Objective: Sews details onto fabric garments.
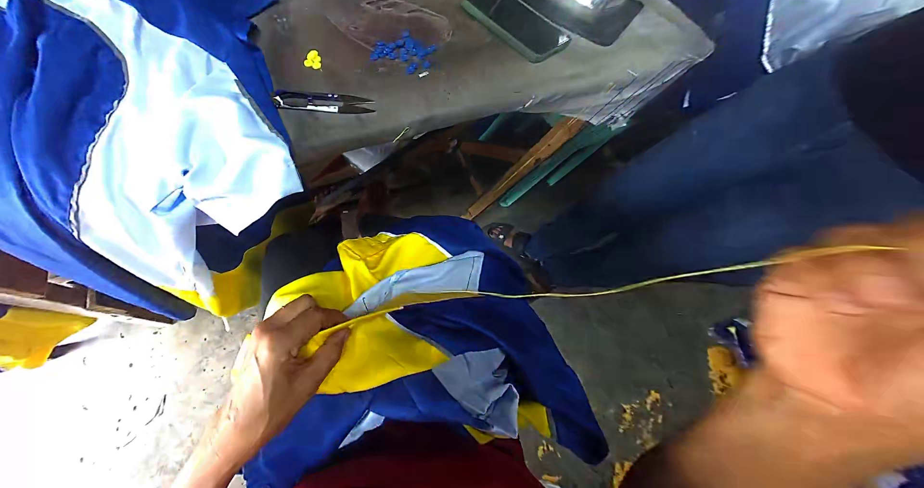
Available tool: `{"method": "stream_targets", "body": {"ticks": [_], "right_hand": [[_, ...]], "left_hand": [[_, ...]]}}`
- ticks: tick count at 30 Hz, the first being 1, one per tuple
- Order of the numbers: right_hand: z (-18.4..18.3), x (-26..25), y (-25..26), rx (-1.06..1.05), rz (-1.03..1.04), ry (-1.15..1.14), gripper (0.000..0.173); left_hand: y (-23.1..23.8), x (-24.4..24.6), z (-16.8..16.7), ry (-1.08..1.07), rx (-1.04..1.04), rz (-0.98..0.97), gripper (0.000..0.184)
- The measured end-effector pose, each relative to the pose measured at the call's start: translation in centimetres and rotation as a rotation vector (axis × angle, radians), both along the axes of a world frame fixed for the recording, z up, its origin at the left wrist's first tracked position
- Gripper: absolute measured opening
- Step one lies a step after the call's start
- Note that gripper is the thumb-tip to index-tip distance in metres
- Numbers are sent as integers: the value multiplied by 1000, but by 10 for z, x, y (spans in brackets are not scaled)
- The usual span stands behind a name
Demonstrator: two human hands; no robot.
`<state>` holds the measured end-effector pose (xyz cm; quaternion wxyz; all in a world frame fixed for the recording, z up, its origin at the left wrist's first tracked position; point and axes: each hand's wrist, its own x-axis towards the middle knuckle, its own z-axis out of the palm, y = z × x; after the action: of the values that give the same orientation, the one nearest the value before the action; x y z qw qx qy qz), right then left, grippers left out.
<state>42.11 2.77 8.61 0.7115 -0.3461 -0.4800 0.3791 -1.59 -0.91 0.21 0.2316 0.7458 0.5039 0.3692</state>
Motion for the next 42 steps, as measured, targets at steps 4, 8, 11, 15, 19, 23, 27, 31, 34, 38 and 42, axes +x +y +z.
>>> {"method": "stream_targets", "body": {"ticks": [4, 8, 11, 15, 19, 23, 27, 31, 34, 38, 42], "right_hand": [[-15, -111, 27, -28, 382, -399, 13], [-44, -179, 34, 265, 586, -894, 20], [-53, -197, 34, 392, 627, -1047, 24], [-54, -200, 35, 446, 646, -1071, 25], [-57, -201, 35, 461, 656, -1072, 25], [-57, -201, 34, 461, 659, -1055, 25], [-57, -200, 34, 455, 674, -1045, 25], [-57, -199, 33, 463, 682, -1050, 25], [-56, -200, 33, 485, 707, -1066, 27], [-56, -201, 38, 513, 797, -1063, 29], [-59, -203, 46, 491, 934, -992, 27]], "left_hand": [[-9, 1, 0, 116, 163, -26, 17], [-18, 1, -1, 254, 404, -48, 15], [-22, 0, -4, 285, 509, -54, 13], [-24, -2, -6, 274, 552, -69, 11], [-25, -4, -5, 256, 558, -82, 12], [-25, -6, -5, 257, 560, -84, 12], [-25, -6, -5, 252, 558, -85, 12], [-25, -5, -2, 258, 549, -79, 12], [-24, -5, -1, 218, 501, -78, 12], [-21, -5, 6, 115, 296, -117, 14], [-15, -5, 11, -25, 89, -186, 12]]}}
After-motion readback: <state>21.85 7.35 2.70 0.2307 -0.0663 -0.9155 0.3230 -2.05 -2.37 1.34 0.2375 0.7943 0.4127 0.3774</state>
